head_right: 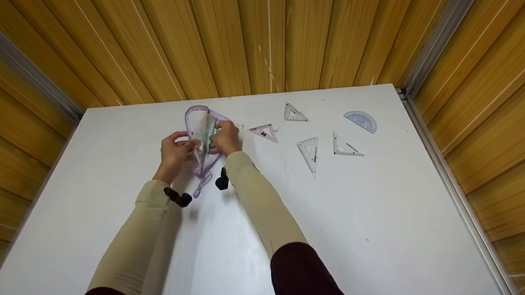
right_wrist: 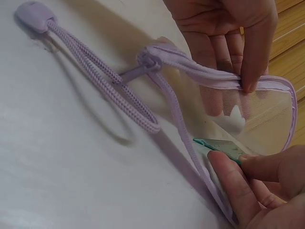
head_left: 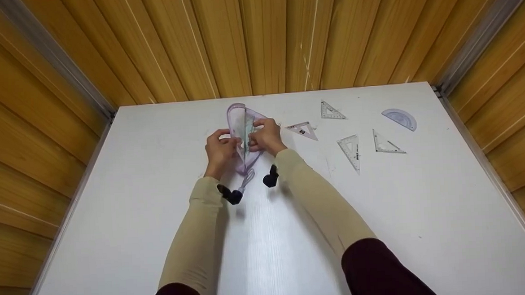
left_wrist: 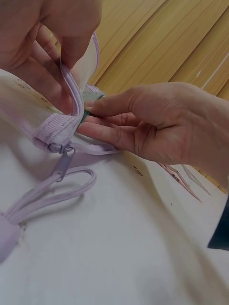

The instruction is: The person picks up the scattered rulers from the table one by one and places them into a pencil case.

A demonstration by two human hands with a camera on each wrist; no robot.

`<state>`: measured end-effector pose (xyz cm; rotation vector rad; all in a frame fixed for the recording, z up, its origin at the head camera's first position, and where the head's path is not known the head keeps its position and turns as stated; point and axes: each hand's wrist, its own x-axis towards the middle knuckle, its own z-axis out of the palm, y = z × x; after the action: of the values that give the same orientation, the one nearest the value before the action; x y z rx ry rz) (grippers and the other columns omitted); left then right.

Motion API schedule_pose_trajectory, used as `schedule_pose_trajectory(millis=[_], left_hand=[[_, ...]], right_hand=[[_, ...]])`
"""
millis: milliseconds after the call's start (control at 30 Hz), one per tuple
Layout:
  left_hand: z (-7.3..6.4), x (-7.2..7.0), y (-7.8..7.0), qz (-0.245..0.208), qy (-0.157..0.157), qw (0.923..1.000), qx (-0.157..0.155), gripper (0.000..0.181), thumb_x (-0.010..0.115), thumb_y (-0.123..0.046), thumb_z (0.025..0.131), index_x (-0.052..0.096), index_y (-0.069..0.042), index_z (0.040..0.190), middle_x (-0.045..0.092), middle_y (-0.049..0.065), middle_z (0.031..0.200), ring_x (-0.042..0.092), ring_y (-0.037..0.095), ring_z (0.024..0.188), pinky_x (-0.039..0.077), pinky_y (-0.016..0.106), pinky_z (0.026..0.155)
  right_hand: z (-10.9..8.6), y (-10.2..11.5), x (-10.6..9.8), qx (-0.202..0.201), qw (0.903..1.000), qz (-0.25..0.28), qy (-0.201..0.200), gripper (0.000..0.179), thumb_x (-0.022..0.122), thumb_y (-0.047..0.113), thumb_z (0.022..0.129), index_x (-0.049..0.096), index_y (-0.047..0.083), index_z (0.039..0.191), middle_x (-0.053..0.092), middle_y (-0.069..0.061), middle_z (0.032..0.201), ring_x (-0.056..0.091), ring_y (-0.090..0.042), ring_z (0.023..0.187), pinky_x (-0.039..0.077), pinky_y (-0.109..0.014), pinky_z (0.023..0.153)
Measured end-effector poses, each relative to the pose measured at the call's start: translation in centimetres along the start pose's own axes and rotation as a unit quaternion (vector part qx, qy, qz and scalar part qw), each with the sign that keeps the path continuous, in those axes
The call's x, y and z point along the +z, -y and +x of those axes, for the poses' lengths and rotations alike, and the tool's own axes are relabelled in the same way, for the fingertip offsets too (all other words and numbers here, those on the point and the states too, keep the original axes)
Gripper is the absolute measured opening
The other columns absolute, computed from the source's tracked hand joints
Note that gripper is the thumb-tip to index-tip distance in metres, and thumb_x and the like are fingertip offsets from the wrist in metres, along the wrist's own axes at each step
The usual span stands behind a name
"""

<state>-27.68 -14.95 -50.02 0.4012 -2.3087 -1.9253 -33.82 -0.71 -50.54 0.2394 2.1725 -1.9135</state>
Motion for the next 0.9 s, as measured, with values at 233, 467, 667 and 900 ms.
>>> schedule_pose_trajectory(millis=[233, 467, 667, 900], left_hand=[[0.11, -0.02, -0.11, 0.001, 0.002, 1.0, -0.007, 0.033, 0.062, 0.002, 0.094, 0.065, 0.003, 0.127, 0.077, 0.018, 0.097, 0.066, 0.014, 0.066, 0.052, 0.023, 0.055], [-0.04, 0.12, -0.05, -0.007, 0.0, 0.9999, -0.008, 0.031, 0.064, 0.0, 0.096, 0.065, 0.003, 0.127, 0.077, 0.018, 0.098, 0.07, 0.018, 0.068, 0.055, 0.024, 0.056], [-0.23, 0.22, -0.03, -0.001, -0.004, 0.9999, -0.014, 0.028, 0.063, 0.0, 0.096, 0.066, 0.0, 0.124, 0.077, 0.017, 0.098, 0.069, 0.018, 0.07, 0.055, 0.023, 0.056], [-0.18, 0.11, -0.1, 0.003, -0.003, 0.9999, -0.01, 0.031, 0.064, 0.0, 0.095, 0.066, 0.002, 0.125, 0.077, 0.017, 0.098, 0.069, 0.017, 0.069, 0.054, 0.023, 0.056]], right_hand=[[-0.06, 0.02, -0.17, -0.011, 0.9999, -0.008, 0.006, 0.039, 0.069, -0.012, 0.088, 0.06, -0.007, 0.126, 0.073, -0.028, 0.087, 0.076, -0.037, 0.074, 0.061, -0.04, 0.06], [0.0, 0.12, -0.24, 0.004, 0.9992, -0.039, -0.006, 0.04, 0.073, -0.008, 0.088, 0.062, -0.003, 0.126, 0.074, -0.022, 0.086, 0.076, -0.031, 0.07, 0.061, -0.037, 0.059], [0.13, 0.17, -0.19, 0.021, 0.9984, -0.05, -0.014, 0.042, 0.074, -0.007, 0.087, 0.063, -0.002, 0.127, 0.075, -0.019, 0.085, 0.076, -0.028, 0.068, 0.061, -0.034, 0.057], [-0.22, 0.53, -0.16, 0.022, 0.997, -0.068, -0.03, 0.042, 0.076, -0.001, 0.088, 0.062, -0.003, 0.128, 0.075, -0.017, 0.088, 0.076, -0.026, 0.069, 0.061, -0.033, 0.06]])
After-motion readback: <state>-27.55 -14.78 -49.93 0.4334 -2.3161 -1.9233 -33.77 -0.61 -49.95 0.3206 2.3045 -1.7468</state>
